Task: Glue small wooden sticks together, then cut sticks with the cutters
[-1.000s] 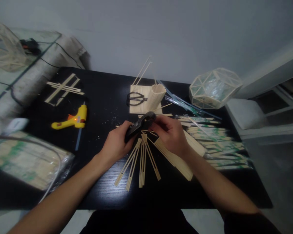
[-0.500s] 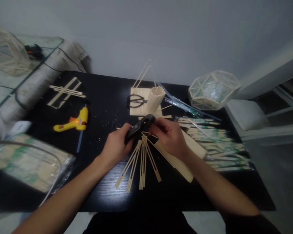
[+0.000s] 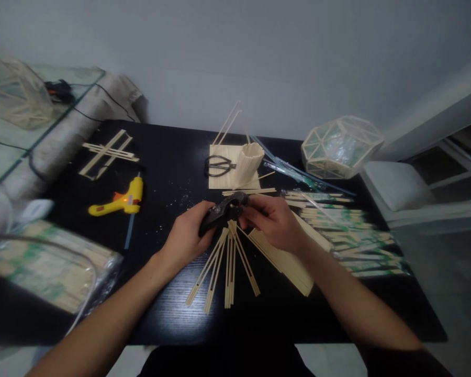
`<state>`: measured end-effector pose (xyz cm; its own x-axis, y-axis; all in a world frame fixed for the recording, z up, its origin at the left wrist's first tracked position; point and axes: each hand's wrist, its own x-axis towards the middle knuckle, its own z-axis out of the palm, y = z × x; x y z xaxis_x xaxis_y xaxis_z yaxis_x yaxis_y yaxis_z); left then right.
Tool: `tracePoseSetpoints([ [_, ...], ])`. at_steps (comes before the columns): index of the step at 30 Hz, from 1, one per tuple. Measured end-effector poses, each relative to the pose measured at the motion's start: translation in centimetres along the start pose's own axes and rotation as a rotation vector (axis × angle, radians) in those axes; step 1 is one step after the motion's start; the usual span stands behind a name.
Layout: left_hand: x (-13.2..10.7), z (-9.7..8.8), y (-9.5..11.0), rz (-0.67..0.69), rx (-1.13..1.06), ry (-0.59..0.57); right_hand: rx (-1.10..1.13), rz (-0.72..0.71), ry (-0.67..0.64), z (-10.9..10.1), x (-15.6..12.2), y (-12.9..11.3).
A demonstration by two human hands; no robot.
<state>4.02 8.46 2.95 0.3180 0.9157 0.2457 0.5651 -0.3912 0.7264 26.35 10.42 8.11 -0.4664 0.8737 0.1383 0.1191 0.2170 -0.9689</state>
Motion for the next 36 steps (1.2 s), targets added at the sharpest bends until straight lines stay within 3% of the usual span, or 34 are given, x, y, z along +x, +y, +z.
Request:
tracePoseSetpoints([
  [17, 0.01, 0.08, 0.63, -0.169, 0.093, -0.051, -0.065, 0.036, 0.144, 0.83, -0.08, 0.81],
  [24, 0.08, 0.05, 0.22, -0.095, 0.080, -0.040, -0.099, 0.028, 0.107, 0.57, -0.02, 0.66],
  [31, 0.08, -0.13, -0.16, -0.002, -0.005, -0.047, 0.010, 0.023, -0.024, 0.13, -0.07, 0.52],
  [36, 0.05, -0.14, -0.15, 0.017, -0.026, -0.054, 0.027, 0.006, -0.036, 0.18, -0.09, 0.68],
])
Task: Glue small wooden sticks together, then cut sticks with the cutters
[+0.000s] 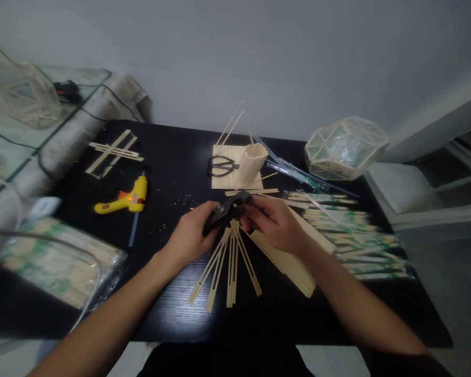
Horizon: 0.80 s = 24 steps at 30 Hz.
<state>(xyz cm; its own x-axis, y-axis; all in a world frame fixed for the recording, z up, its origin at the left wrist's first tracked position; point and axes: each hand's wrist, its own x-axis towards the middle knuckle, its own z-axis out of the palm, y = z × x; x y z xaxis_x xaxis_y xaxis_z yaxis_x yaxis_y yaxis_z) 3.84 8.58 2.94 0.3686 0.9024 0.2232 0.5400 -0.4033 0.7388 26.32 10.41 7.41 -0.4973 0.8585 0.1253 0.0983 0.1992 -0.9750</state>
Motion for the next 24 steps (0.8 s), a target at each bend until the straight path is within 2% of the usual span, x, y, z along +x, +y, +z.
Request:
tracePoseSetpoints([
  [11, 0.05, -0.22, 0.85, -0.139, 0.045, -0.053, -0.141, 0.020, 0.097, 0.36, -0.15, -0.09],
  [24, 0.12, 0.20, 0.86, -0.186, 0.070, -0.073, -0.231, 0.015, 0.153, 0.40, 0.02, 0.43],
])
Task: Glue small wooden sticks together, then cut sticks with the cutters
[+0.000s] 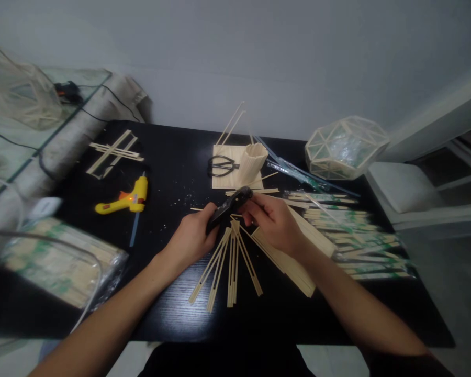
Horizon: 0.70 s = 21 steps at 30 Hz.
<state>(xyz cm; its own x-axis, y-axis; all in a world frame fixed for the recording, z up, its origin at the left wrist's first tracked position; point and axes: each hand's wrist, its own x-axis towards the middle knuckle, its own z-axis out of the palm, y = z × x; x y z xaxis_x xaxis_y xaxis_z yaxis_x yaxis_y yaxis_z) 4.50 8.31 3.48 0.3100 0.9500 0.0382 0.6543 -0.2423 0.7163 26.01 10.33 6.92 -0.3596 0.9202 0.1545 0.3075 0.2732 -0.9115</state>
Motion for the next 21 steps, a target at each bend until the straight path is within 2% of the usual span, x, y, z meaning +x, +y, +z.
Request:
tracePoseSetpoints([
  [8, -0.03, -0.03, -0.01, -0.027, 0.026, -0.010, -0.015, 0.020, 0.003, -0.13, 0.07, 0.06],
  [12, 0.16, 0.16, -0.01, -0.028, -0.062, 0.010, 0.008, 0.046, -0.002, -0.02, 0.15, 0.15],
  [15, 0.37, 0.36, 0.05, -0.157, -0.324, -0.020, 0.094, 0.081, -0.016, 0.05, 0.16, 0.14],
  [19, 0.60, 0.21, 0.44, -0.484, -0.852, -0.171, 0.217, 0.121, -0.040, 0.04, 0.17, 0.04],
  [21, 0.68, -0.01, 0.65, -0.543, -0.961, -0.224, 0.242, 0.135, -0.043, 0.02, 0.18, -0.04],
])
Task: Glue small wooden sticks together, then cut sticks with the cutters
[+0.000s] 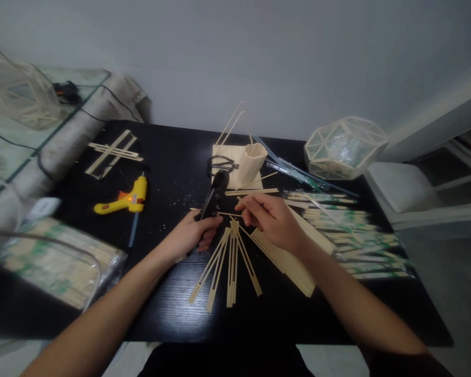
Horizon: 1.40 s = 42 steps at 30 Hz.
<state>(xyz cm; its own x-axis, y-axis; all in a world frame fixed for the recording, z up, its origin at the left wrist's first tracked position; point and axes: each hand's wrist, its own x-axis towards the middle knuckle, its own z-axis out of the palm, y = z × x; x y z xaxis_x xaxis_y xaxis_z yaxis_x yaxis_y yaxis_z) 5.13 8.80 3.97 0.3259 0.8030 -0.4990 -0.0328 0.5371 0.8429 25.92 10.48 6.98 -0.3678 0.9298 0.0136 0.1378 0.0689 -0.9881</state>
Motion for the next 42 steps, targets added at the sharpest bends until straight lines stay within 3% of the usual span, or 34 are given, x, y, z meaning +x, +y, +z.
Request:
tracePoseSetpoints([
  [2, -0.1, 0.0, 0.2, 0.038, 0.025, -0.019, 0.008, 0.014, 0.005, 0.0, 0.0, -0.1],
  [4, -0.1, -0.1, 0.2, 0.166, 0.157, 0.000, 0.010, 0.025, 0.009, 0.0, 0.0, -0.1],
  [9, -0.3, -0.5, -0.3, 0.498, 0.685, 0.222, 0.011, 0.018, 0.023, 0.2, -0.1, -0.1],
  [14, -0.3, -0.9, -0.9, 0.625, 1.021, 0.358, -0.019, 0.004, 0.021, 0.3, -0.2, -0.4],
  [28, -0.3, -0.9, -1.2, 0.627, 1.194, 0.441, -0.043, -0.005, -0.003, 0.2, -0.3, -0.3],
  [42, -0.7, -0.3, -0.6, 0.461, 1.394, 0.480, 0.024, 0.066, -0.013, 0.2, -0.2, -0.3],
])
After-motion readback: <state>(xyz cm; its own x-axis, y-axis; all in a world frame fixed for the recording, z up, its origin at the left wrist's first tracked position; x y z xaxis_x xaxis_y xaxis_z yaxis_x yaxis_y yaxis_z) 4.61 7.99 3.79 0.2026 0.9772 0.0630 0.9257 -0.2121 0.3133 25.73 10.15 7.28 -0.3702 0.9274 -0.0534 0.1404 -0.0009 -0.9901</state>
